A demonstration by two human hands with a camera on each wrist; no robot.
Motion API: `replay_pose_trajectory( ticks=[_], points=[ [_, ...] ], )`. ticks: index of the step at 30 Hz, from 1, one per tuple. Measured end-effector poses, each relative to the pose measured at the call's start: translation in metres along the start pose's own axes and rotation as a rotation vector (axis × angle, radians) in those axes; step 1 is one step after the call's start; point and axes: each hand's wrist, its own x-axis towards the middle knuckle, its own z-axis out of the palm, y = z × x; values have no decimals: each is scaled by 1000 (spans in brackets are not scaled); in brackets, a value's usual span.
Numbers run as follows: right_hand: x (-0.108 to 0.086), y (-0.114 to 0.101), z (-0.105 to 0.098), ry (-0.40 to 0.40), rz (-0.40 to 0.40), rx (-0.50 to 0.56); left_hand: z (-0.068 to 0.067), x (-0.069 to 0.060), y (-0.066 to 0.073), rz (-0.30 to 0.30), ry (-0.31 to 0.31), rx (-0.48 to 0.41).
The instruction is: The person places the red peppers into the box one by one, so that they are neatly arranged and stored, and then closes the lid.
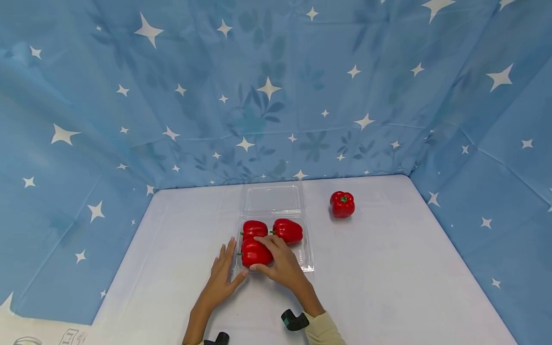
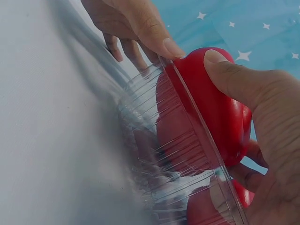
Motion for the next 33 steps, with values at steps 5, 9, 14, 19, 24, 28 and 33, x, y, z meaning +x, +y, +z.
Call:
replay_pose_trajectory(
  ticks=[5,9,14,19,24,28,33],
  points=[
    [0,0,2,7,-8,-46,1,0,0,21,9,1],
    [-1,0,2,4,-9,-63,1,-1,0,17,6,0],
    [0,-1,2,-4,-1,-61,0,0,0,12,2,5],
    [0,-1,3,-11,-12,-126,0,0,0,13,7,2],
    [0,1,4,-32,1,-187,1,0,0,19,4,-2],
    [0,3,5,-41,13,-174,1,0,0,1,-5,-5],
    [0,4,6,-21,-11,-173,0,0,0,-1,-9,2]
  ],
)
